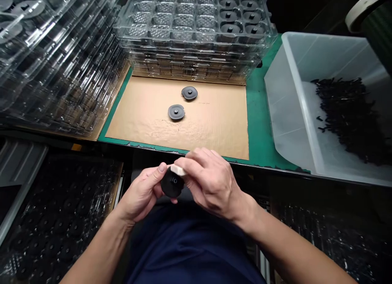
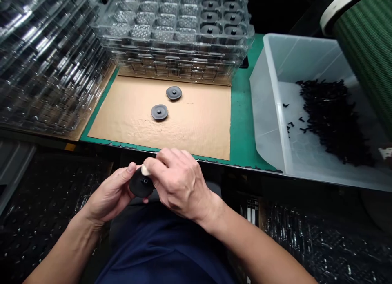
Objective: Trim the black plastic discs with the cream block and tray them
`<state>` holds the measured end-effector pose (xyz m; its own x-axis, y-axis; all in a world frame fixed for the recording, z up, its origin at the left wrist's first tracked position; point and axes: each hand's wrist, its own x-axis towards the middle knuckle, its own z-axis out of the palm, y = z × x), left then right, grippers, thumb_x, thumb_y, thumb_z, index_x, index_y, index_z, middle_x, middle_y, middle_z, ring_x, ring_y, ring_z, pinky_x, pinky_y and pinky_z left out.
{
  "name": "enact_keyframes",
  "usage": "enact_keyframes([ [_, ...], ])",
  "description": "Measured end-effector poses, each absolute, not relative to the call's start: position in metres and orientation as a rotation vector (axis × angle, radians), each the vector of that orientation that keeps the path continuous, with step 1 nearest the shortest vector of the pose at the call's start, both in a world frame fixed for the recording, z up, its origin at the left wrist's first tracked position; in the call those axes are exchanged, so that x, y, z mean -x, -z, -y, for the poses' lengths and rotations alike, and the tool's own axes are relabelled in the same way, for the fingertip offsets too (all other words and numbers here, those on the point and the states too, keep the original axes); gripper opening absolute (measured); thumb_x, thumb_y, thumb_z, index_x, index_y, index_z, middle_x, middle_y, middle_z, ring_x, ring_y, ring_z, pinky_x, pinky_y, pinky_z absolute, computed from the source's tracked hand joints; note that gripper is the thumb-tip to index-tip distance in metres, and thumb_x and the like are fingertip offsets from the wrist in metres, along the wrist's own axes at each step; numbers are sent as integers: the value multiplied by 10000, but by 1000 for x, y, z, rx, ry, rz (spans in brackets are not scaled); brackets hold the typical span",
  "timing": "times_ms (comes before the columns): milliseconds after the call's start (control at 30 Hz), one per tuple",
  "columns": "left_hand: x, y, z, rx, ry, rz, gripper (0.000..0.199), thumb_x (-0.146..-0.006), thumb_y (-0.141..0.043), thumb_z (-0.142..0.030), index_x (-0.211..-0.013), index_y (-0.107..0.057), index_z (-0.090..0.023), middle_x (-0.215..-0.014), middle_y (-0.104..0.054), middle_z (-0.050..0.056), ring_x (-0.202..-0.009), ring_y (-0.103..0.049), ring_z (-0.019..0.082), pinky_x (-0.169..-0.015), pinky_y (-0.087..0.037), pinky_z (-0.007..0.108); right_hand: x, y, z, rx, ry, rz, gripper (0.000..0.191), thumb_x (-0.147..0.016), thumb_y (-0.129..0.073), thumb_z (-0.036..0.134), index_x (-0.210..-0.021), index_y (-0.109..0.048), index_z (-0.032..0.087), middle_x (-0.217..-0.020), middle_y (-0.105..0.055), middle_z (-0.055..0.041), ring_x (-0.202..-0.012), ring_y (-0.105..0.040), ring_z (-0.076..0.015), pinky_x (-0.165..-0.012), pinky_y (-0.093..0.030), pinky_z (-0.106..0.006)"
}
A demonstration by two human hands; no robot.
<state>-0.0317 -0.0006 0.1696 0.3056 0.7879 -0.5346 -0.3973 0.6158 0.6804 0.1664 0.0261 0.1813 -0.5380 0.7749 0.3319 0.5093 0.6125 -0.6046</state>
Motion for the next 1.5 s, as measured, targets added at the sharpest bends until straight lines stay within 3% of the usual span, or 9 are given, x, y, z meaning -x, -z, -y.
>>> enact_keyframes([
  [233,29,-170,-3,-382,-1113,-981,355,-925,-790,-393,-1240,-793,-228,-1101,-791,88,-915,-738,182,-846,-640,253,-157,-170,-16,1167,-1018,1874,197,-1036,-524,229,-846,-568,198,-782,-573,-12,-687,-516,-154,-659,-411,-308],
  [533,37,-162,0,-341,-697,-875,417,-945,-719,-526,-1008,-838,-132,-820,-746,125,-675,-688,208,-570,-649,325,-173,-175,-29,789,-557,2355,256,-1080,-489,238,-1184,-715,179,-1044,-681,-101,-876,-557,-222,-779,-442,-377],
  [633,31,-165,-1,-322,-933,-895,377,-911,-789,-454,-1181,-807,-192,-1063,-785,123,-880,-742,226,-752,-671,324,-169,-174,-28,978,-648,2132,205,-1062,-521,235,-1086,-714,171,-1006,-692,-88,-883,-573,-216,-807,-451,-374],
  [767,27,-167,-4,-388,-1224,-1017,440,-837,-887,-335,-1256,-776,-260,-1145,-788,73,-1011,-737,191,-923,-614,255,-161,-168,-21,1249,-1233,1789,213,-1037,-556,276,-866,-642,184,-742,-589,0,-647,-507,-148,-599,-399,-290],
  [933,35,-163,-2,-437,-885,-985,430,-901,-807,-445,-1241,-788,-182,-1114,-768,134,-900,-703,206,-774,-654,300,-162,-165,-23,1097,-932,1966,173,-1048,-523,200,-972,-676,173,-944,-635,-68,-867,-566,-205,-800,-452,-352],
  [1100,37,-155,4,-308,-684,-861,451,-941,-719,-546,-1097,-829,-138,-800,-709,112,-681,-653,192,-601,-650,344,-170,-170,-32,706,-693,2271,238,-1074,-494,196,-1168,-712,178,-1044,-669,-90,-855,-544,-212,-765,-436,-370],
  [1200,33,-154,4,-279,-854,-842,387,-913,-786,-460,-1204,-800,-207,-1002,-749,119,-887,-711,221,-765,-660,341,-170,-169,-33,834,-654,2207,213,-1069,-514,230,-1098,-720,183,-1023,-693,-77,-859,-557,-211,-769,-415,-375],
  [1367,29,-157,-1,-416,-1226,-1034,543,-720,-967,-279,-1231,-785,-285,-1106,-743,46,-1027,-688,169,-928,-577,212,-162,-164,-29,1280,-1353,1759,260,-1025,-561,331,-810,-602,192,-712,-564,10,-621,-471,-141,-568,-356,-291],
  [1500,38,-157,-2,-403,-1054,-1045,532,-788,-919,-390,-1285,-771,-271,-1166,-759,82,-1052,-702,204,-935,-597,259,-160,-166,-29,1186,-1065,1920,181,-1006,-556,241,-844,-619,188,-818,-602,-11,-742,-527,-160,-705,-389,-316],
])
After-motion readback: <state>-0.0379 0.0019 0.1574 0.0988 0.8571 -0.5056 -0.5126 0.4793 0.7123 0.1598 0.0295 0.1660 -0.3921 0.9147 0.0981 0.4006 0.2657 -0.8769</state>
